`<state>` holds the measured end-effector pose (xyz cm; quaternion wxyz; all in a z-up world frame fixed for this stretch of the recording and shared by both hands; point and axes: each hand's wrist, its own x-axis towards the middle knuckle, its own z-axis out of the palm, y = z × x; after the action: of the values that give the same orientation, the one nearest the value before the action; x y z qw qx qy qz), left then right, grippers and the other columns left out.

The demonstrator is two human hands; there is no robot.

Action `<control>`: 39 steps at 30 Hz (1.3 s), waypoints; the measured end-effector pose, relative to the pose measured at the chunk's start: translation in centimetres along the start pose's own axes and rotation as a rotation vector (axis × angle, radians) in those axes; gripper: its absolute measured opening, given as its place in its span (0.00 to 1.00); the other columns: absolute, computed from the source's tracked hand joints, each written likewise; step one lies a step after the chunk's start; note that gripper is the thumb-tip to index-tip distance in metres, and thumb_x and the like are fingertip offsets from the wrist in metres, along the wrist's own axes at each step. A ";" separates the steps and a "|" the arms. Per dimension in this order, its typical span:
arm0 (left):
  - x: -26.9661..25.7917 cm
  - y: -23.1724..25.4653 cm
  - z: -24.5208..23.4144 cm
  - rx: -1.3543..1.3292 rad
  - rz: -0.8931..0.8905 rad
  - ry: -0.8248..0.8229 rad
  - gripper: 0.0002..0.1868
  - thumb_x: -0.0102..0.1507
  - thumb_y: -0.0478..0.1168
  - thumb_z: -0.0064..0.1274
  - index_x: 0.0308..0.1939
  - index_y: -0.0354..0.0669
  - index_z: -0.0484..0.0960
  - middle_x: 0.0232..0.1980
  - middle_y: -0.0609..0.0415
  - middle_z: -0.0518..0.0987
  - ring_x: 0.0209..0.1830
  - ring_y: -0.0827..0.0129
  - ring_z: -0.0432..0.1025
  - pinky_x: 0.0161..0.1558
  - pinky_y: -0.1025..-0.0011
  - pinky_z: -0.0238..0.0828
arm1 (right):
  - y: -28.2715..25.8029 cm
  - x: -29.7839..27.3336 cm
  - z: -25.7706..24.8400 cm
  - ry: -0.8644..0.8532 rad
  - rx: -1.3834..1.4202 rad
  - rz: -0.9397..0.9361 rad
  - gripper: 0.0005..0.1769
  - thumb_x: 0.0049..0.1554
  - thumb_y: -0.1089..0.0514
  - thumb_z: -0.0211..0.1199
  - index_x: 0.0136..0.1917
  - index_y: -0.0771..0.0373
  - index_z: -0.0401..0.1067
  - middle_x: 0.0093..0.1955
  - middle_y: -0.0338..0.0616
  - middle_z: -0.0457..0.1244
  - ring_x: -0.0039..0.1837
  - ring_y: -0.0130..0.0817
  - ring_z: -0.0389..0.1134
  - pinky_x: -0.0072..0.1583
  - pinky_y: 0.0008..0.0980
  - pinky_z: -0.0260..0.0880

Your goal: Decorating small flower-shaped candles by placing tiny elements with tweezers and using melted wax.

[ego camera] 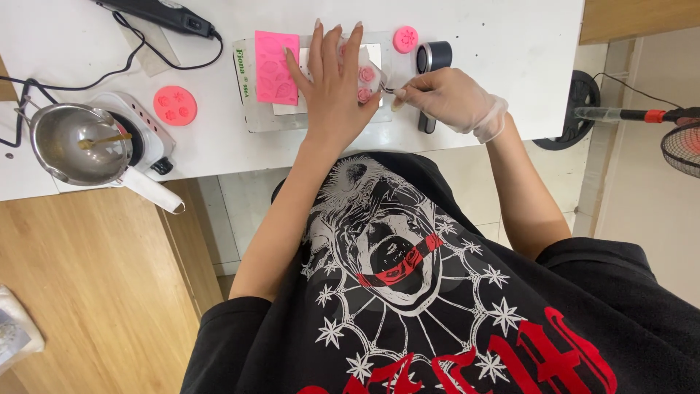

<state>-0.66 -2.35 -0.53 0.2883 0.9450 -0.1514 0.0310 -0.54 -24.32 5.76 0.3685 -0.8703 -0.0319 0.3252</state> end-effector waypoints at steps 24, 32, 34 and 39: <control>-0.2 -0.6 -1.8 0.045 0.123 -0.011 0.60 0.51 0.55 0.75 0.80 0.50 0.54 0.74 0.47 0.62 0.82 0.50 0.43 0.72 0.26 0.24 | -0.7 0.7 -0.4 -0.051 -0.068 0.018 0.20 0.64 0.41 0.58 0.49 0.54 0.83 0.44 0.47 0.73 0.44 0.35 0.71 0.52 0.31 0.69; -0.2 -0.7 -1.8 0.044 0.129 -0.013 0.60 0.52 0.55 0.75 0.80 0.51 0.54 0.75 0.49 0.62 0.82 0.51 0.44 0.73 0.26 0.24 | -1.0 0.1 -0.5 -0.041 -0.140 0.034 0.19 0.64 0.42 0.58 0.50 0.55 0.83 0.36 0.50 0.69 0.36 0.38 0.65 0.45 0.33 0.68; -0.2 -0.7 -1.7 0.042 0.130 -0.015 0.59 0.52 0.55 0.74 0.80 0.51 0.54 0.75 0.50 0.61 0.82 0.52 0.44 0.73 0.26 0.24 | -0.6 0.1 -0.4 -0.028 -0.125 -0.023 0.20 0.64 0.42 0.58 0.49 0.56 0.83 0.35 0.47 0.69 0.35 0.35 0.65 0.45 0.32 0.68; -0.1 -0.8 -1.7 0.036 0.143 -0.010 0.59 0.52 0.54 0.75 0.80 0.51 0.55 0.75 0.50 0.62 0.82 0.52 0.44 0.73 0.26 0.23 | -1.1 -0.1 -0.4 -0.010 -0.118 -0.051 0.19 0.64 0.44 0.58 0.50 0.56 0.83 0.34 0.49 0.68 0.34 0.36 0.64 0.44 0.33 0.67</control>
<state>-0.47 -0.72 0.46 0.2674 0.9370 -0.2193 0.0495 -0.17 -23.80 6.69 0.3248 -0.8877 -0.0752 0.3176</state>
